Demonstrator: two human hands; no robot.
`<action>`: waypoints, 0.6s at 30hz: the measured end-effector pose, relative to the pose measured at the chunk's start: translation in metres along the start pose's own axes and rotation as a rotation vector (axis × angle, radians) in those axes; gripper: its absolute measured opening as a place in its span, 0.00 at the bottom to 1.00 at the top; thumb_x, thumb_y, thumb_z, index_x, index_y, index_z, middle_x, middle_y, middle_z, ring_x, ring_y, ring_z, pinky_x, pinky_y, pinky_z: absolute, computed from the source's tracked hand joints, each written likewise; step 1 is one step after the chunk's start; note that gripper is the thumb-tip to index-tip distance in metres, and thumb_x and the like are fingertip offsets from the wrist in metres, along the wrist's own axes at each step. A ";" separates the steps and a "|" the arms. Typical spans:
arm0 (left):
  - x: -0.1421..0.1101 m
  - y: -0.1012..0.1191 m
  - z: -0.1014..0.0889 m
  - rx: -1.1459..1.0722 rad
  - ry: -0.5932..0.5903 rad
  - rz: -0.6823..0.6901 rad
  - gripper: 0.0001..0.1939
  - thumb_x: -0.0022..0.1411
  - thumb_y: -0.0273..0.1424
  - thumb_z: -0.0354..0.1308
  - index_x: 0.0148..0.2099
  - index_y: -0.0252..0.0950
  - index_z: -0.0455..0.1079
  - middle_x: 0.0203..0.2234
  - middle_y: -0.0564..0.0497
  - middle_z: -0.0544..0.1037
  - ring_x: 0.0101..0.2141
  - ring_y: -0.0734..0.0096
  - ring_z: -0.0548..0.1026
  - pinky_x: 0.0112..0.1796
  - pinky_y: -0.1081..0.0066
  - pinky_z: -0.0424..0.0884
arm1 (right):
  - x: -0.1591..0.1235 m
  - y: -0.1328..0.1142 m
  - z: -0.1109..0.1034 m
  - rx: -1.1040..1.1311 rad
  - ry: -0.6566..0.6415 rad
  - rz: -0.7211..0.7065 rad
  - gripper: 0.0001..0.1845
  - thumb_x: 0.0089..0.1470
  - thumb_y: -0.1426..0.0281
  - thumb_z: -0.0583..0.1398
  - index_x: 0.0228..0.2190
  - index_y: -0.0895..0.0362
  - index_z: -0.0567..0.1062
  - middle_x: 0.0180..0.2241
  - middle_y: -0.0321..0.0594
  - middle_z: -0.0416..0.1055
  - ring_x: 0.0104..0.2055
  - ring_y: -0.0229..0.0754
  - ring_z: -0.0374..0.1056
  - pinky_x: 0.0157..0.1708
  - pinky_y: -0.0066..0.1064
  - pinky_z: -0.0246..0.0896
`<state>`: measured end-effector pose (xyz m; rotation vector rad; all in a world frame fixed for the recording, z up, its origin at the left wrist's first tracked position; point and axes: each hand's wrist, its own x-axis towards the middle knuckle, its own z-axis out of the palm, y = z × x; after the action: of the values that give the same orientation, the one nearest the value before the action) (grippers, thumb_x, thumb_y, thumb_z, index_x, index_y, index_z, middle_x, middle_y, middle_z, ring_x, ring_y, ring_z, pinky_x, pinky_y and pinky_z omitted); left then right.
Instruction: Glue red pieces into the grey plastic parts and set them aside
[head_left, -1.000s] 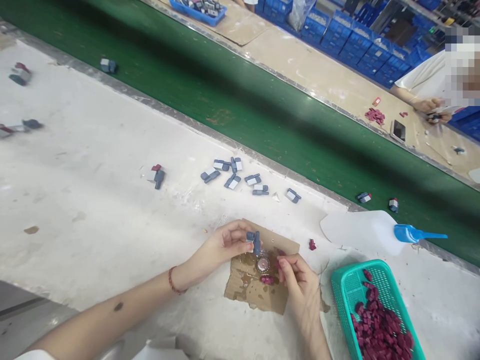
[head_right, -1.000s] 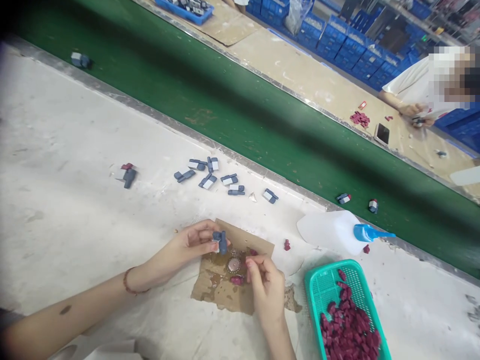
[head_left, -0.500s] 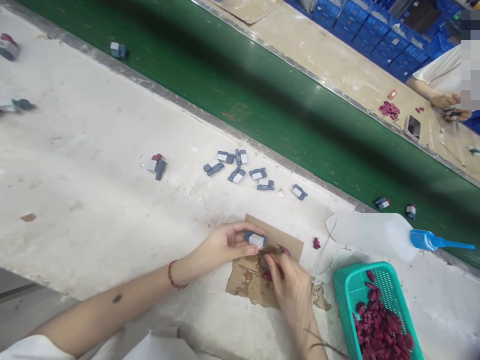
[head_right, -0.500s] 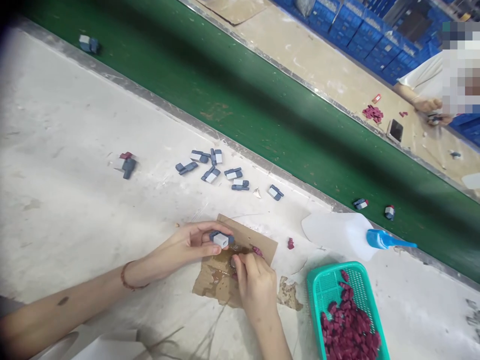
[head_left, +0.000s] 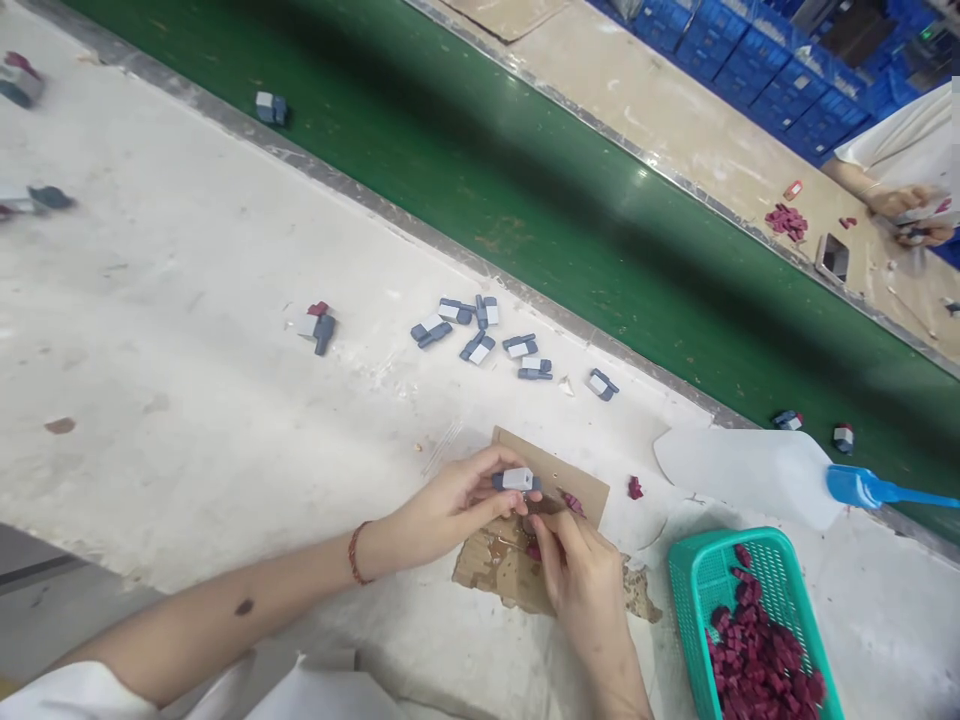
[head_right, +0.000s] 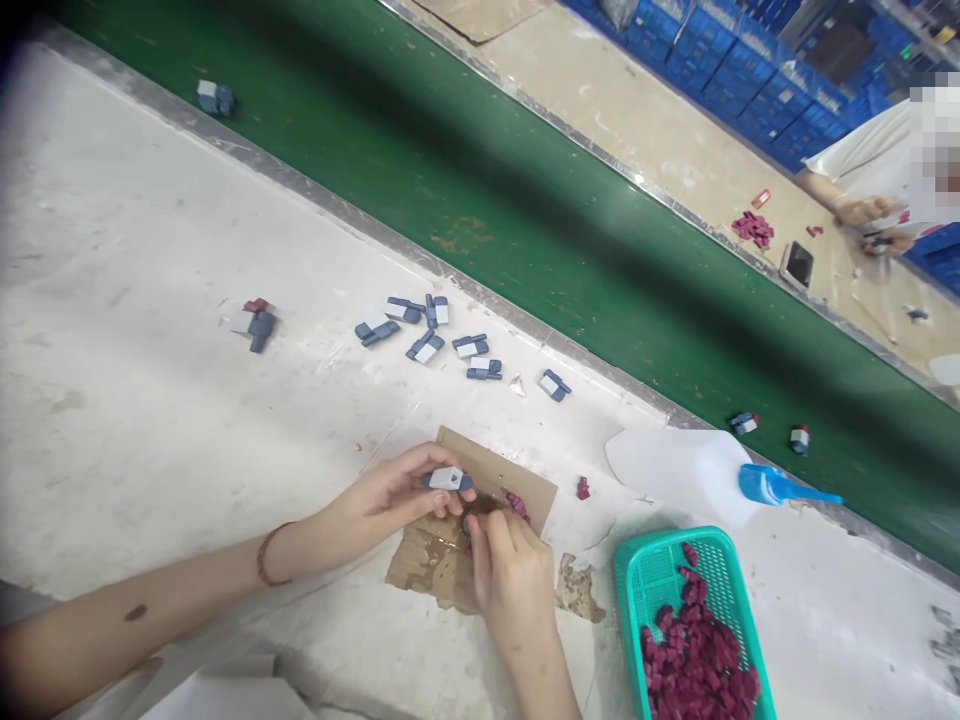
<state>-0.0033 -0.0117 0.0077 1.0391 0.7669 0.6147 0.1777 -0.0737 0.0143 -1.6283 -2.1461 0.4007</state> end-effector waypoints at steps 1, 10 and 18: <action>-0.001 0.000 0.000 0.083 0.005 0.027 0.11 0.67 0.37 0.54 0.47 0.37 0.63 0.42 0.45 0.77 0.39 0.67 0.77 0.40 0.67 0.74 | -0.001 0.000 0.000 0.027 -0.019 0.006 0.19 0.68 0.69 0.49 0.26 0.55 0.69 0.20 0.36 0.70 0.20 0.38 0.67 0.21 0.27 0.58; -0.004 -0.012 -0.005 0.679 -0.039 0.303 0.14 0.71 0.30 0.42 0.55 0.36 0.62 0.47 0.42 0.76 0.46 0.62 0.75 0.47 0.64 0.72 | -0.007 0.000 -0.004 0.630 0.057 0.528 0.18 0.61 0.59 0.58 0.24 0.55 0.72 0.19 0.34 0.70 0.19 0.36 0.65 0.20 0.25 0.60; -0.001 -0.014 -0.002 0.925 -0.194 0.489 0.22 0.74 0.38 0.36 0.52 0.32 0.68 0.36 0.42 0.77 0.36 0.62 0.73 0.36 0.67 0.69 | -0.002 -0.010 -0.007 0.873 0.277 0.577 0.21 0.56 0.55 0.62 0.21 0.56 0.72 0.15 0.32 0.65 0.15 0.34 0.58 0.16 0.24 0.56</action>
<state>-0.0042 -0.0165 -0.0054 2.1469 0.6210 0.5542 0.1735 -0.0786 0.0243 -1.5733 -1.0062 1.0323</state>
